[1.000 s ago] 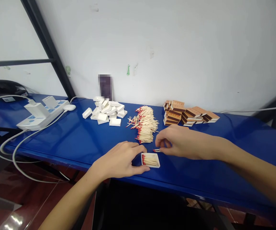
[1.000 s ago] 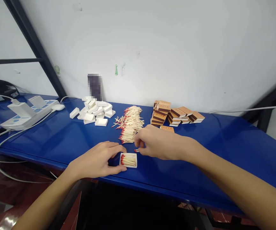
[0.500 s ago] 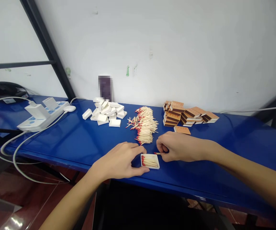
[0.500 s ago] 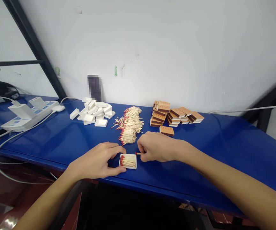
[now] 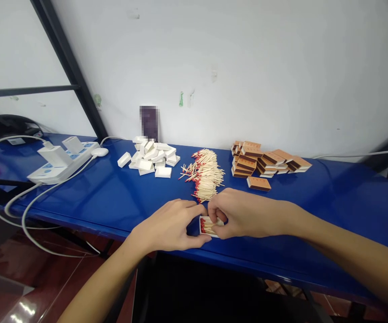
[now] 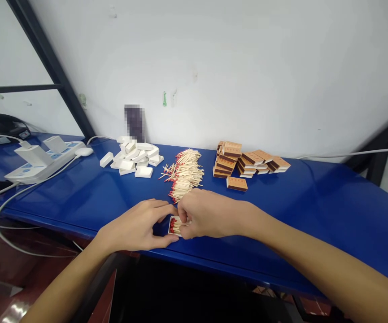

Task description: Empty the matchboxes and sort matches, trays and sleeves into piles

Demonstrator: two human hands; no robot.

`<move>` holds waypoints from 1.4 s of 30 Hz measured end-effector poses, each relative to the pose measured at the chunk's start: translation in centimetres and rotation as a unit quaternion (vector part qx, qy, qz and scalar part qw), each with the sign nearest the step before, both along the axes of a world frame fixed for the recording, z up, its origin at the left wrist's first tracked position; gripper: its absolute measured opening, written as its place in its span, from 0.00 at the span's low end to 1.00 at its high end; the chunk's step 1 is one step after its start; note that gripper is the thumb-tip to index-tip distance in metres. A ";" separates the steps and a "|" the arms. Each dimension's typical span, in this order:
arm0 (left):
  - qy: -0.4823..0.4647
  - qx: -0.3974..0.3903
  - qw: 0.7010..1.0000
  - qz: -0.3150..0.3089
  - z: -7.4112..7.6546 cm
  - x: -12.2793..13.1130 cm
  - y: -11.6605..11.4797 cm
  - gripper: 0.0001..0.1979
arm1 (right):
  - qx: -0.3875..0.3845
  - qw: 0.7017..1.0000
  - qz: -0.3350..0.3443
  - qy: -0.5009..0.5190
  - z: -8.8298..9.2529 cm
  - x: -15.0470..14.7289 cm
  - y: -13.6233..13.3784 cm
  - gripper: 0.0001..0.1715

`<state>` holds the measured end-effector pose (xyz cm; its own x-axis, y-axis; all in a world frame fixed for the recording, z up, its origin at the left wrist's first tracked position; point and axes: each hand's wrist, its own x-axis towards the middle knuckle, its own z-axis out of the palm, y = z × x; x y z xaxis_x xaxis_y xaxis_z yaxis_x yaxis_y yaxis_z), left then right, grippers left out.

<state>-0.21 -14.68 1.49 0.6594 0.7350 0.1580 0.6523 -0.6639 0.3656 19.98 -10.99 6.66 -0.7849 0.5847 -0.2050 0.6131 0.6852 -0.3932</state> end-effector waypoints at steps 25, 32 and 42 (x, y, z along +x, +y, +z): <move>-0.053 0.033 0.994 0.094 0.7 -3.6 0.9 0.11 | 0.395 0.892 0.031 0.216 -6.5 0.6 2.9 0.09; -0.020 0.040 0.995 0.094 0.4 -4.1 1.2 0.12 | 0.298 0.926 0.022 0.232 -7.0 2.3 1.8 0.06; 0.067 0.066 0.994 0.063 -0.2 -2.9 0.9 0.17 | 0.241 0.946 -0.017 0.218 -7.4 2.8 1.9 0.05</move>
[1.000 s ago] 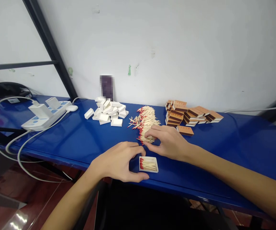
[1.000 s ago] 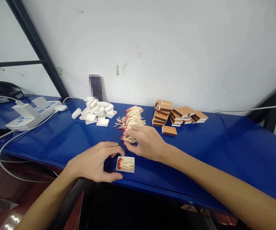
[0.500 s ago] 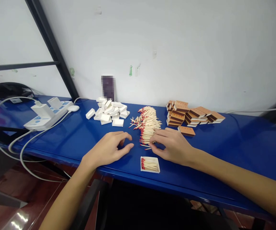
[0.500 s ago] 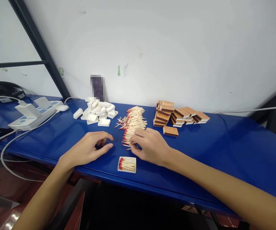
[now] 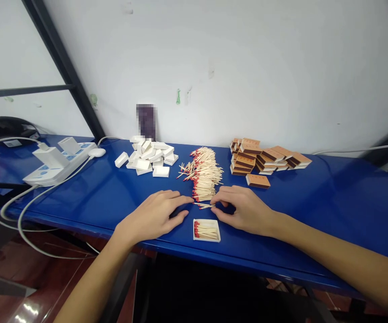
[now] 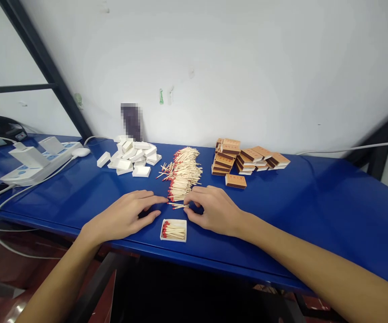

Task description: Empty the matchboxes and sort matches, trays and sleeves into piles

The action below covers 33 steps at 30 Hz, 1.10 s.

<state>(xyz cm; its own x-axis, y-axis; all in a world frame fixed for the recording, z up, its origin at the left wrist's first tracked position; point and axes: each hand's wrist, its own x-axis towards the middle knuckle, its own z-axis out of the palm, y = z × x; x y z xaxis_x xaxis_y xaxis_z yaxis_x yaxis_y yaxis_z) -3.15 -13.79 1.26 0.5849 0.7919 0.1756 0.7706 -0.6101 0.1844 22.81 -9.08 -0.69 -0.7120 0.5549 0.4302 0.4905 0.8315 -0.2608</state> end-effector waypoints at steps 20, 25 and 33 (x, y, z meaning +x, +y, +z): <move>0.052 -0.020 0.997 -0.048 0.7 -0.2 0.1 0.22 | -0.123 0.992 -0.002 -0.036 0.9 -0.1 0.0 0.07; 0.032 -0.025 0.998 -0.044 0.7 0.0 0.1 0.22 | -0.172 0.982 0.001 -0.083 2.1 0.3 -0.4 0.06; 0.031 -0.018 0.999 -0.026 0.5 0.0 0.0 0.21 | -0.141 0.987 -0.025 -0.070 1.5 -0.1 -0.7 0.03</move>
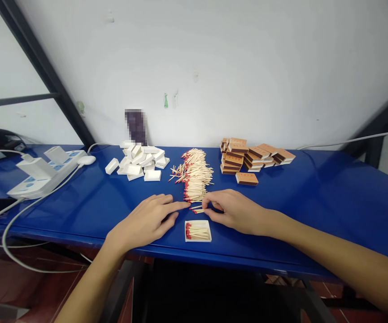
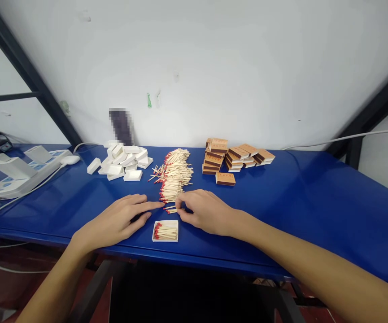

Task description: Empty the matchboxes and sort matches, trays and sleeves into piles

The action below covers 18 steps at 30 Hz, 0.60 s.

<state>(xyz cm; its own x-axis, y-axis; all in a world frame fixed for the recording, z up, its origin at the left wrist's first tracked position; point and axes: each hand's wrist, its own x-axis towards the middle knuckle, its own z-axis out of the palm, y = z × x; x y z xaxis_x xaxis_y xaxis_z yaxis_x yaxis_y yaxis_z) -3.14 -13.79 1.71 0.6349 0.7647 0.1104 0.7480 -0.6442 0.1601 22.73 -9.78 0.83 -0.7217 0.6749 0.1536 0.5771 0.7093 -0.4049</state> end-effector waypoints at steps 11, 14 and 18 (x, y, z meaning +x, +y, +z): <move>0.009 0.003 1.000 0.000 -0.2 0.0 0.1 0.21 | 0.053 0.998 -0.006 0.042 -0.9 0.1 0.1 0.16; 0.004 0.006 1.000 0.000 -0.2 0.0 0.1 0.20 | 0.051 0.998 -0.008 0.041 -0.8 0.0 0.1 0.17; -0.003 0.007 1.000 -0.003 -0.2 -0.1 0.1 0.20 | 0.055 0.998 -0.014 0.037 -0.8 -0.1 0.1 0.18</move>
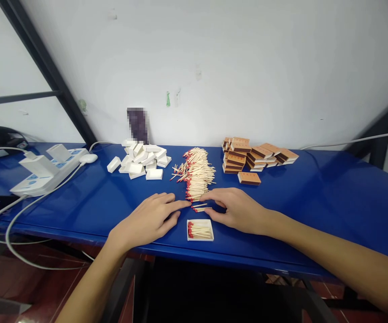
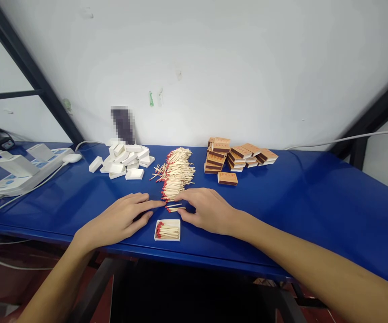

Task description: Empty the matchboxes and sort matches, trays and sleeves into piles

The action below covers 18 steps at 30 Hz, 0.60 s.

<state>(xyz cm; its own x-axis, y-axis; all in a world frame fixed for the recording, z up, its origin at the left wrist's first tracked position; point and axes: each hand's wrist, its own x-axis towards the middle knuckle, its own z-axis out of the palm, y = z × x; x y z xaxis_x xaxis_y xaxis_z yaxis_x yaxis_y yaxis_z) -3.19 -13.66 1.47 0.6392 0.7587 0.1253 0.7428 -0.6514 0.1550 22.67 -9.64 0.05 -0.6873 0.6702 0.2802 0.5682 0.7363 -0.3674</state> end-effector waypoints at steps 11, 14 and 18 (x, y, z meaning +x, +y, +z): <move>-0.017 -0.009 1.000 0.007 -0.1 0.0 0.0 0.19 | 0.010 1.000 -0.004 0.018 -0.3 0.0 0.0 0.14; -0.008 -0.009 1.000 0.004 0.0 0.0 0.0 0.20 | 0.003 1.000 -0.001 0.025 -0.3 -0.1 0.0 0.14; -0.003 -0.011 1.000 -0.002 0.1 0.0 0.0 0.21 | -0.006 1.000 -0.004 0.028 -0.3 -0.2 0.0 0.15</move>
